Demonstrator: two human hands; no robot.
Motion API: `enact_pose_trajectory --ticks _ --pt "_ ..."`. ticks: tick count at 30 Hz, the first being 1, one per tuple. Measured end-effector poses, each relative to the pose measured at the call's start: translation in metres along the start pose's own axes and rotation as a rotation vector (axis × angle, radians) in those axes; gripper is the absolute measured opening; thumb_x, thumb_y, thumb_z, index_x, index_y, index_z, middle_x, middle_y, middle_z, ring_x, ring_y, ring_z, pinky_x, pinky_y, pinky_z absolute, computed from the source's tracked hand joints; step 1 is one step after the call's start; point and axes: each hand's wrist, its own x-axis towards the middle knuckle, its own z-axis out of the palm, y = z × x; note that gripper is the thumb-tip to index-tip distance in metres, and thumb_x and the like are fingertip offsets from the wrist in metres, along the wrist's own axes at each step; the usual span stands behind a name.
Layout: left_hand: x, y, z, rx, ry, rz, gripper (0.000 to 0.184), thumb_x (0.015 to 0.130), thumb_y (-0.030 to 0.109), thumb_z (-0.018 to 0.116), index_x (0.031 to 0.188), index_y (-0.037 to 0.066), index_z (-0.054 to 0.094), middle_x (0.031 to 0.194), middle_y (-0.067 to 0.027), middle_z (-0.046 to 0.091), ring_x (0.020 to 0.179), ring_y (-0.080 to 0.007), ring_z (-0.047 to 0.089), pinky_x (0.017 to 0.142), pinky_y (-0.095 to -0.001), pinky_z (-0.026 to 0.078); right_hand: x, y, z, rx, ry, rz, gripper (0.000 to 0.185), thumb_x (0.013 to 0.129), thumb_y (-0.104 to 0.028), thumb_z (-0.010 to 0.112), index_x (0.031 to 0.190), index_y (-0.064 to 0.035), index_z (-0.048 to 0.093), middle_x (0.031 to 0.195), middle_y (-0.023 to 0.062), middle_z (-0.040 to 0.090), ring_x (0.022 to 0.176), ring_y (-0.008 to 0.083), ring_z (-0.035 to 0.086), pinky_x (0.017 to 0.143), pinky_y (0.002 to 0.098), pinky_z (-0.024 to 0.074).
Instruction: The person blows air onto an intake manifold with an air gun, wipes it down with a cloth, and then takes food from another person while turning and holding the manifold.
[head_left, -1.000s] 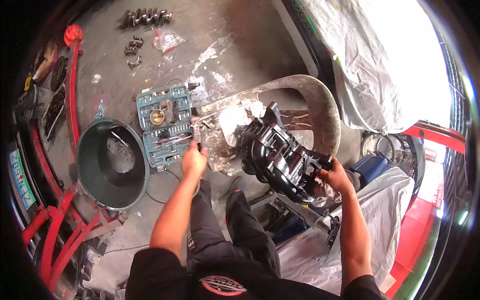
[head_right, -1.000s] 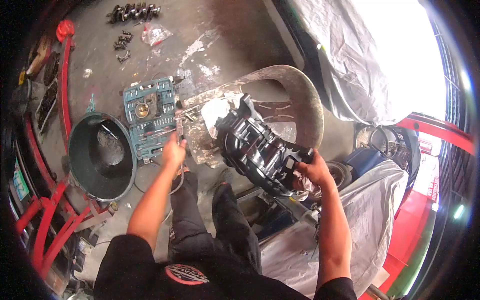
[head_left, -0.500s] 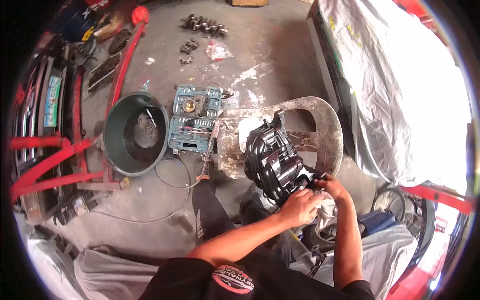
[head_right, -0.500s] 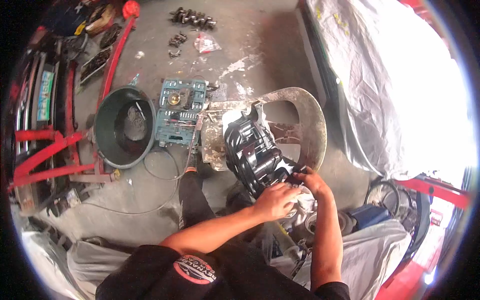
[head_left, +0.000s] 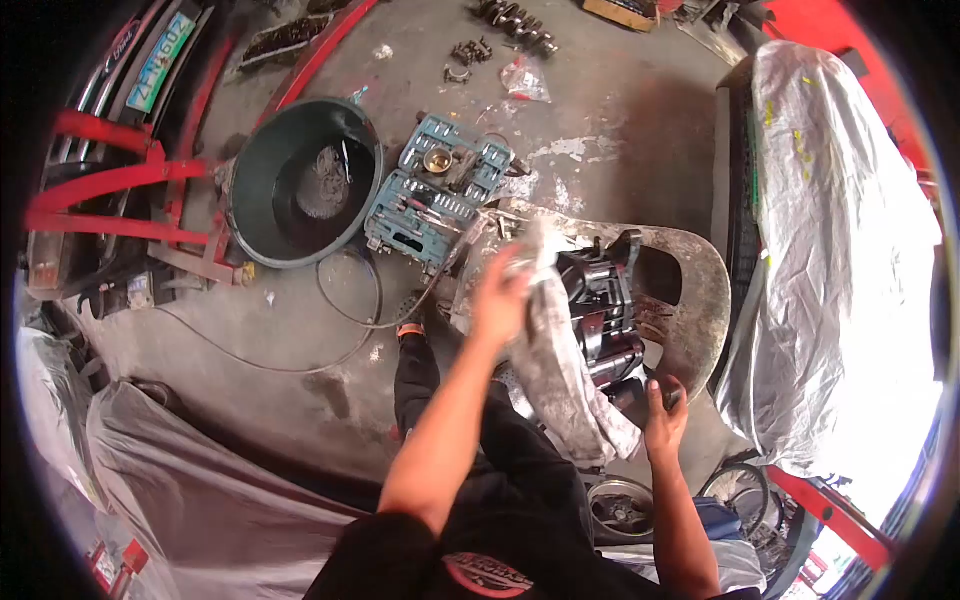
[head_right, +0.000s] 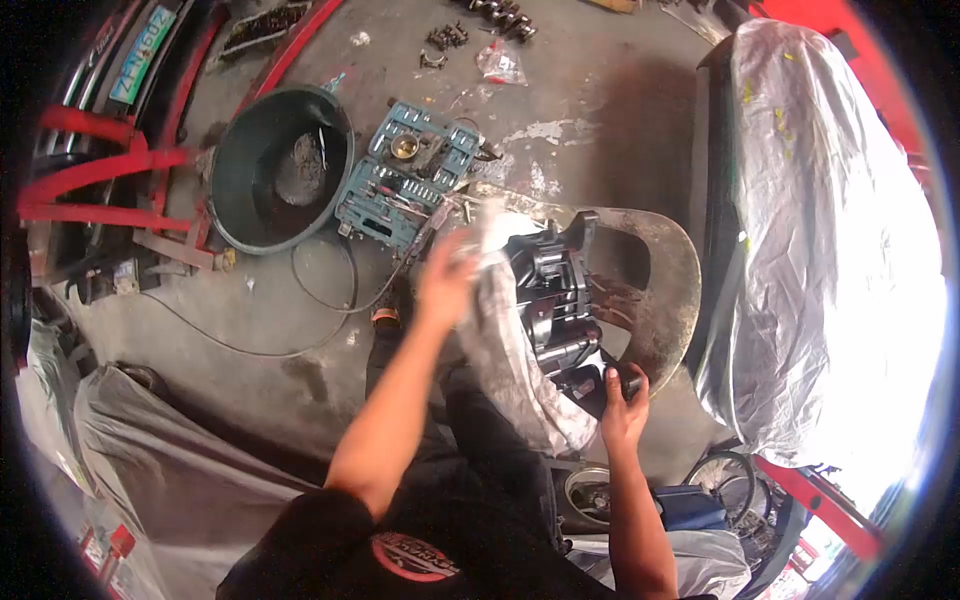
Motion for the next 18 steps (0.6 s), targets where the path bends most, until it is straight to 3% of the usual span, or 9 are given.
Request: enact_pose_trajectory --ticks 3,5,7,10,11,13,14,15,18 --pt "-0.003 -0.024 0.057 0.125 0.034 0.173 0.034 0.092 0.008 0.061 0.124 0.017 0.065 0.096 -0.0179 0.06 0.086 -0.0412 0.062 0.077 -0.0465 0.05 0.001 0.012 0.007 0.078 0.023 0.049 0.057 0.09 -0.04 0.072 0.123 0.0045 0.057 0.109 0.0185 0.067 0.099 0.0245 0.061 0.091 0.0351 0.0468" --pt "-0.045 -0.03 0.04 0.186 -0.082 0.153 0.039 0.089 0.005 0.061 0.126 0.017 0.062 0.105 -0.0193 0.062 0.09 -0.0429 0.064 0.078 -0.0472 0.051 -0.002 0.027 0.005 0.144 0.038 0.122 0.06 0.09 -0.04 0.073 0.122 0.0087 0.056 0.109 0.017 0.067 0.099 0.0231 0.06 0.091 0.0345 0.0467" --pt "-0.101 -0.079 0.017 0.1 -0.207 -0.206 0.043 0.087 0.0 0.06 0.128 0.01 0.061 0.117 -0.0209 0.063 0.106 -0.0375 0.063 0.09 -0.0402 0.05 -0.004 0.004 0.008 0.094 0.013 0.129 0.059 0.091 -0.038 0.072 0.122 0.0097 0.056 0.111 0.0172 0.066 0.1 0.0227 0.06 0.092 0.0342 0.0464" --pt "-0.124 -0.047 -0.048 0.361 -0.546 -0.121 0.039 0.086 0.002 0.062 0.125 0.007 0.063 0.114 -0.0184 0.067 0.104 -0.0323 0.067 0.089 -0.0376 0.052 -0.006 -0.029 0.007 -0.001 0.004 0.126 0.057 0.092 -0.037 0.07 0.123 0.0088 0.056 0.115 0.0174 0.065 0.103 0.0227 0.06 0.094 0.0348 0.046" --pt "-0.124 -0.039 -0.054 0.317 -0.657 -0.218 0.036 0.086 0.003 0.063 0.123 0.006 0.064 0.111 -0.0177 0.069 0.103 -0.0301 0.068 0.089 -0.0362 0.052 -0.004 -0.027 0.004 0.021 -0.014 0.125 0.059 0.091 -0.038 0.072 0.122 0.0093 0.056 0.112 0.018 0.065 0.1 0.0231 0.06 0.093 0.0351 0.0465" --pt "-0.116 -0.015 -0.05 0.017 -0.474 -0.448 0.032 0.088 0.002 0.062 0.12 0.005 0.066 0.111 -0.0155 0.07 0.106 -0.025 0.068 0.092 -0.0324 0.05 0.011 -0.009 0.003 0.066 -0.037 0.111 0.062 0.088 -0.04 0.075 0.12 0.0103 0.056 0.107 0.0192 0.067 0.096 0.024 0.061 0.09 0.0356 0.0475" --pt "-0.099 0.014 -0.045 -0.015 -0.384 -0.307 0.032 0.088 0.002 0.062 0.12 0.005 0.066 0.109 -0.0143 0.071 0.104 -0.0239 0.068 0.091 -0.0324 0.05 0.01 0.003 0.011 -0.004 0.076 0.045 0.062 0.087 -0.041 0.075 0.119 0.0096 0.057 0.104 0.0196 0.067 0.094 0.0242 0.061 0.088 0.0359 0.0481" --pt "-0.081 0.042 -0.037 -0.048 -0.288 -0.182 0.033 0.088 0.001 0.062 0.12 0.005 0.066 0.108 -0.0131 0.071 0.102 -0.0228 0.068 0.091 -0.0325 0.05 0.007 -0.031 0.001 0.029 -0.065 0.178 0.066 0.087 -0.041 0.075 0.123 0.0109 0.055 0.105 0.0227 0.067 0.098 0.0261 0.063 0.089 0.0363 0.0486" --pt "-0.009 0.066 0.018 0.003 -0.121 0.11 0.031 0.087 0.006 0.065 0.118 0.007 0.067 0.116 -0.0187 0.063 0.109 -0.032 0.061 0.094 -0.0378 0.048 0.011 -0.034 -0.003 -0.043 -0.083 0.18 0.073 0.086 -0.043 0.075 0.129 0.0118 0.051 0.109 0.0281 0.066 0.105 0.0322 0.064 0.092 0.0388 0.0483"
